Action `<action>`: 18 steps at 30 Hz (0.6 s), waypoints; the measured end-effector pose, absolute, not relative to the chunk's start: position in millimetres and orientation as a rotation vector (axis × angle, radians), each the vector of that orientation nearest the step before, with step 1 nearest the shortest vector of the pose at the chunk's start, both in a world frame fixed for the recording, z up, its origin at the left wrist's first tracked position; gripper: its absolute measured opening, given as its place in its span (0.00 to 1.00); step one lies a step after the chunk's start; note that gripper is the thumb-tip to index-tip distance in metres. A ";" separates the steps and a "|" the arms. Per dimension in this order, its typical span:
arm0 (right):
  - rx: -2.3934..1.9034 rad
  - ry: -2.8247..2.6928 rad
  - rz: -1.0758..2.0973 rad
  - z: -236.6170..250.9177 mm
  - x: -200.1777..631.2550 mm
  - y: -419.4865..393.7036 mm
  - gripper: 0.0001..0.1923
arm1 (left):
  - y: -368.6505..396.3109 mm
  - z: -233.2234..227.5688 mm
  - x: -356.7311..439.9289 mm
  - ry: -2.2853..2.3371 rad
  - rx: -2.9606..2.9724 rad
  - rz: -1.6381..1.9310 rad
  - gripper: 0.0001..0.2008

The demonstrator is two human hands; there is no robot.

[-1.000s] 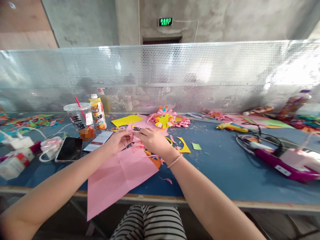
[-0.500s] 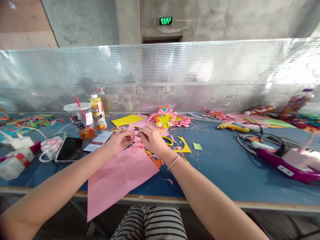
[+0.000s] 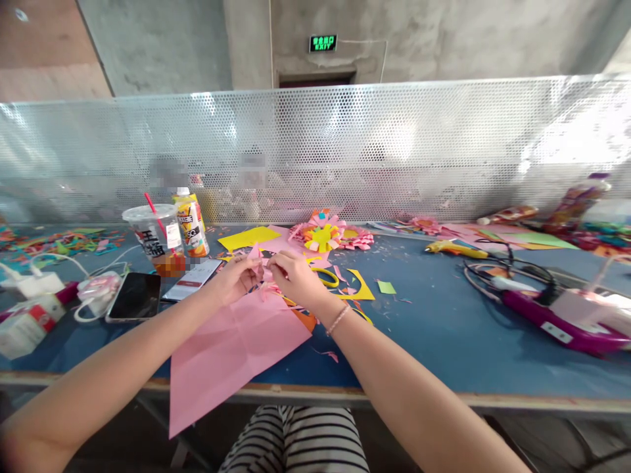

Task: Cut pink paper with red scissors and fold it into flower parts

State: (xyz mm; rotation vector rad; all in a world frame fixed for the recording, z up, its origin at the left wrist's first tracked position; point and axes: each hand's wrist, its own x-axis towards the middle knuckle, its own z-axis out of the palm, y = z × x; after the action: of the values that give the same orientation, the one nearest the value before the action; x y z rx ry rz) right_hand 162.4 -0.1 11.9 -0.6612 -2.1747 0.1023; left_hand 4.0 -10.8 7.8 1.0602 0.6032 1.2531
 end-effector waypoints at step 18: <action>-0.737 -2.092 0.599 10.6 160.5 -1.8 0.13 | -9.3 0.3 5.9 0.931 1.685 1.258 0.15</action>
State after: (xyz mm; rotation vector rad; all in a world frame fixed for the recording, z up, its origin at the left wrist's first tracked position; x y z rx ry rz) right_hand 160.5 -1.8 10.6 -0.7369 -2.0921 0.5991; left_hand 5.9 -9.3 0.3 1.6854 0.9305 1.2577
